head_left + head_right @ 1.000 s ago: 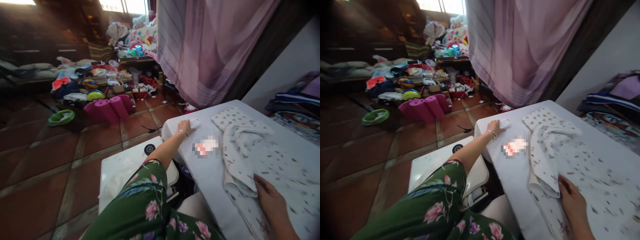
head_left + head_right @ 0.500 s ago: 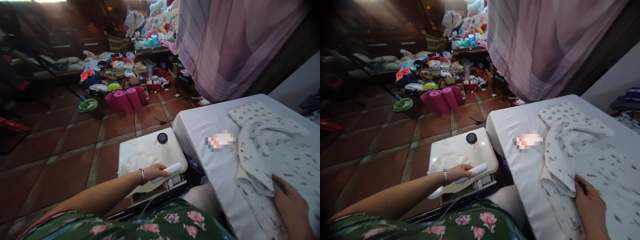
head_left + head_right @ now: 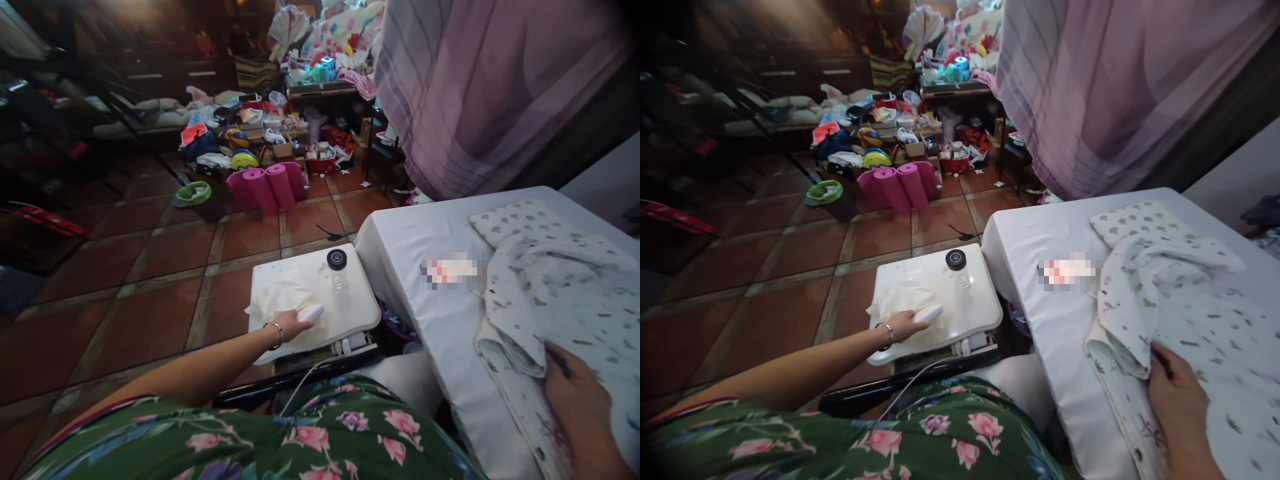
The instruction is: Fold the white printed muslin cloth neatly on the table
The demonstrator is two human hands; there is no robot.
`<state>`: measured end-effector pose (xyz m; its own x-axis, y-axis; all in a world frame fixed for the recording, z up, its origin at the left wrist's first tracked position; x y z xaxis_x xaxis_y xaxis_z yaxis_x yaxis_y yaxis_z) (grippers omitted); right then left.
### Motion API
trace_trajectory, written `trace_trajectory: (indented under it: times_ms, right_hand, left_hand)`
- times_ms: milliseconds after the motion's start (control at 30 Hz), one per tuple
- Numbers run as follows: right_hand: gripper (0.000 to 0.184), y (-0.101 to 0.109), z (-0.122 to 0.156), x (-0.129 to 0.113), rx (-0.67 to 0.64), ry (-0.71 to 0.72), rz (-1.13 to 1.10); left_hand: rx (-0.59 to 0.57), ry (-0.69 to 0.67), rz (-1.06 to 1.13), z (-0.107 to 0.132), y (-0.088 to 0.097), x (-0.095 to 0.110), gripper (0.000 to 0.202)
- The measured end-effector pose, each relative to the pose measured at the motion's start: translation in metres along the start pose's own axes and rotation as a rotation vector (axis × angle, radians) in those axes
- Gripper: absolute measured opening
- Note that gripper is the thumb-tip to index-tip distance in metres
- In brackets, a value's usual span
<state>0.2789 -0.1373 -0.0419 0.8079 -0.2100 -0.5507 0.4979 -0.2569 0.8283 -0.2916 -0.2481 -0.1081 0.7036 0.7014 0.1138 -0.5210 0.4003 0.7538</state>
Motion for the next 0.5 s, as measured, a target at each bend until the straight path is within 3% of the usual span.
trace_trajectory:
  times_ms: [100,200,267,400,500]
  right_hand:
    - [0.05,-0.001,0.0,0.0,0.004,0.055,0.021]
    - [0.051,-0.002,-0.001,0.001,0.0,0.081,0.029]
    - [0.051,-0.003,-0.002,0.002,0.001,0.083,0.026]
    - [0.05,-0.002,-0.001,0.001,0.021,0.114,0.016]
    - [0.051,-0.002,0.0,-0.001,0.015,0.122,0.008]
  left_hand:
    - [0.198,-0.207,-0.167,0.013,0.003,0.004,0.045]
    - [0.229,-0.275,-0.259,0.025,-0.006,0.0,0.043]
    - [0.17,-0.204,-0.234,0.026,-0.012,-0.007,0.044]
    - [-0.013,0.079,-0.084,0.028,-0.025,-0.027,0.04]
    - [-0.054,0.177,0.001,0.035,-0.028,-0.035,0.039]
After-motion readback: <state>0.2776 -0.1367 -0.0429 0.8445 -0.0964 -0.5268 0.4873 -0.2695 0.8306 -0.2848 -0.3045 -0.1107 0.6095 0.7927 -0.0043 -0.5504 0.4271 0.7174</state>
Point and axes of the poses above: each hand's wrist, its own z-axis away from the middle knuckle, its own y-axis out of the back of the hand, x = y × z, the point moved 6 cm from there along -z, towards the middle knuckle, and after that the axes turned 8 degrees about y, right-handed, at the moved point
